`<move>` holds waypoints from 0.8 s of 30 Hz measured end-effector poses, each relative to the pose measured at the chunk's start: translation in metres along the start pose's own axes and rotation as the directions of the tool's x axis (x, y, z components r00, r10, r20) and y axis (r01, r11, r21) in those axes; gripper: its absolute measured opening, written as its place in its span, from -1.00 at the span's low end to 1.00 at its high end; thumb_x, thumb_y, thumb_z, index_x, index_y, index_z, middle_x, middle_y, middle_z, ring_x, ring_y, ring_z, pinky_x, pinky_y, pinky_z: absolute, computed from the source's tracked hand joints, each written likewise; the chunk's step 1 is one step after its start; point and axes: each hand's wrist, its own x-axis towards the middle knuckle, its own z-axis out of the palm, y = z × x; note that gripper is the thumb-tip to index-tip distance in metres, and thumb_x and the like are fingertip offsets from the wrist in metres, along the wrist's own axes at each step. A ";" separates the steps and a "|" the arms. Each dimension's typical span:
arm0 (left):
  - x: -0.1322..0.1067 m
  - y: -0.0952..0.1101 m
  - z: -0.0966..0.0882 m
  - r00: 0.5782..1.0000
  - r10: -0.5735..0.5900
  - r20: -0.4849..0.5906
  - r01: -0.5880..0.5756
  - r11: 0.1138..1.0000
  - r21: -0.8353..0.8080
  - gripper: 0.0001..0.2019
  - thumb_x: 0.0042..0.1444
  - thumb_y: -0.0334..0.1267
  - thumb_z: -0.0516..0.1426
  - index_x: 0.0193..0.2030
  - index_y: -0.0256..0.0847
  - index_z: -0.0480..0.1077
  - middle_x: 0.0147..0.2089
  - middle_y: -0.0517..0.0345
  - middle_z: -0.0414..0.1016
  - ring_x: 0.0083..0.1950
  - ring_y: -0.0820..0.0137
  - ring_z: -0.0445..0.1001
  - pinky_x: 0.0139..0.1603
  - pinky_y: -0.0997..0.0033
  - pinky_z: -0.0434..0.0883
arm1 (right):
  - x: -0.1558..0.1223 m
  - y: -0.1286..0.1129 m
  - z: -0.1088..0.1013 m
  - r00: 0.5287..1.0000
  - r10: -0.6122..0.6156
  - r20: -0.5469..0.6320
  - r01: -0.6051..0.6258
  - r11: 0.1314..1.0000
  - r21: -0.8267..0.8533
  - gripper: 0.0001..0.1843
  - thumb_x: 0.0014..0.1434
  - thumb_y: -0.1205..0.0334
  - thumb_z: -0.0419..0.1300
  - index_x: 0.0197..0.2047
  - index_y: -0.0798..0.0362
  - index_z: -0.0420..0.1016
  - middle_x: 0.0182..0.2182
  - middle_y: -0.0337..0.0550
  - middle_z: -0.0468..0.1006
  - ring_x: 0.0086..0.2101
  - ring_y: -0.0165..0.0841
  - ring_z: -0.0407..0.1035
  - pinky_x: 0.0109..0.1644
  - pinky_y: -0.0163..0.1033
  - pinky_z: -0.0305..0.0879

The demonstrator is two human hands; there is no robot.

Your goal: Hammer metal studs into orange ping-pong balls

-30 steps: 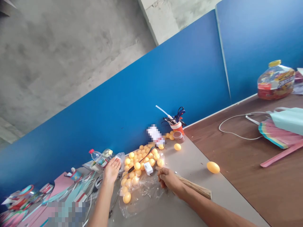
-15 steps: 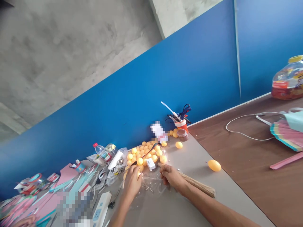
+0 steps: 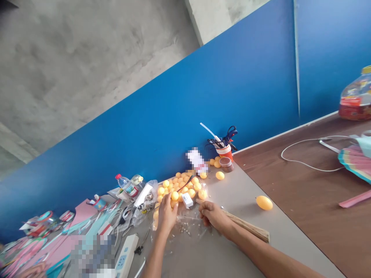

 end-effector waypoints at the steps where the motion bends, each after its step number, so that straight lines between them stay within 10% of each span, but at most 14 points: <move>1: -0.002 -0.001 0.005 0.999 0.037 0.017 -0.038 0.999 0.039 -0.58 0.04 -0.37 0.12 0.09 -0.20 0.38 0.13 -0.18 0.45 0.22 0.03 0.35 0.23 -0.05 0.27 | 0.000 -0.001 0.000 1.000 -0.001 0.002 0.001 1.000 -0.014 -0.83 -0.22 0.23 0.01 -0.46 0.04 0.29 -0.58 -0.30 0.43 -0.69 -0.51 0.19 -0.57 -0.34 -0.04; 9: -0.008 0.005 0.024 0.984 0.177 0.021 -0.178 0.981 0.077 -0.62 0.07 -0.35 0.11 0.06 -0.17 0.41 0.05 -0.12 0.52 0.13 0.03 0.43 0.23 -0.19 0.22 | -0.001 -0.007 0.000 1.000 0.012 0.015 -0.011 0.999 -0.033 -0.85 -0.19 0.26 0.01 -0.44 0.04 0.26 -0.59 -0.37 0.42 -0.70 -0.54 0.22 -0.57 -0.37 0.00; 16: -0.008 0.020 0.013 0.994 -0.053 -0.097 0.018 0.942 -0.336 -0.60 0.08 -0.10 0.19 0.03 -0.20 0.42 -0.01 -0.14 0.52 0.01 0.09 0.47 0.09 0.05 0.37 | -0.001 -0.006 0.000 1.000 0.022 -0.007 -0.022 0.999 0.036 -0.76 -0.30 0.35 -0.04 -0.44 0.03 0.27 -0.57 -0.35 0.45 -0.68 -0.51 0.24 -0.58 -0.36 0.02; 20: -0.017 0.044 0.006 0.954 -0.250 0.168 0.298 0.695 -0.655 -0.49 0.06 -0.05 0.23 0.15 -0.13 0.36 -0.31 0.12 0.51 -0.44 0.38 0.41 -0.31 0.33 0.41 | -0.004 -0.006 0.001 1.000 -0.011 -0.029 0.012 0.999 0.050 -0.78 -0.25 0.31 -0.03 -0.42 0.04 0.28 -0.56 -0.33 0.48 -0.69 -0.54 0.21 -0.57 -0.37 0.01; 24: -0.024 0.063 0.006 0.890 -0.204 0.407 0.445 0.198 -0.873 -0.49 0.05 -0.15 0.28 0.17 -0.03 0.35 -0.21 0.16 0.50 -0.40 0.48 0.40 -0.27 0.43 0.42 | -0.006 -0.008 0.002 0.996 -0.039 -0.076 0.046 0.994 0.100 -0.81 -0.18 0.25 0.04 -0.39 0.04 0.28 -0.52 -0.31 0.51 -0.69 -0.55 0.19 -0.56 -0.37 -0.02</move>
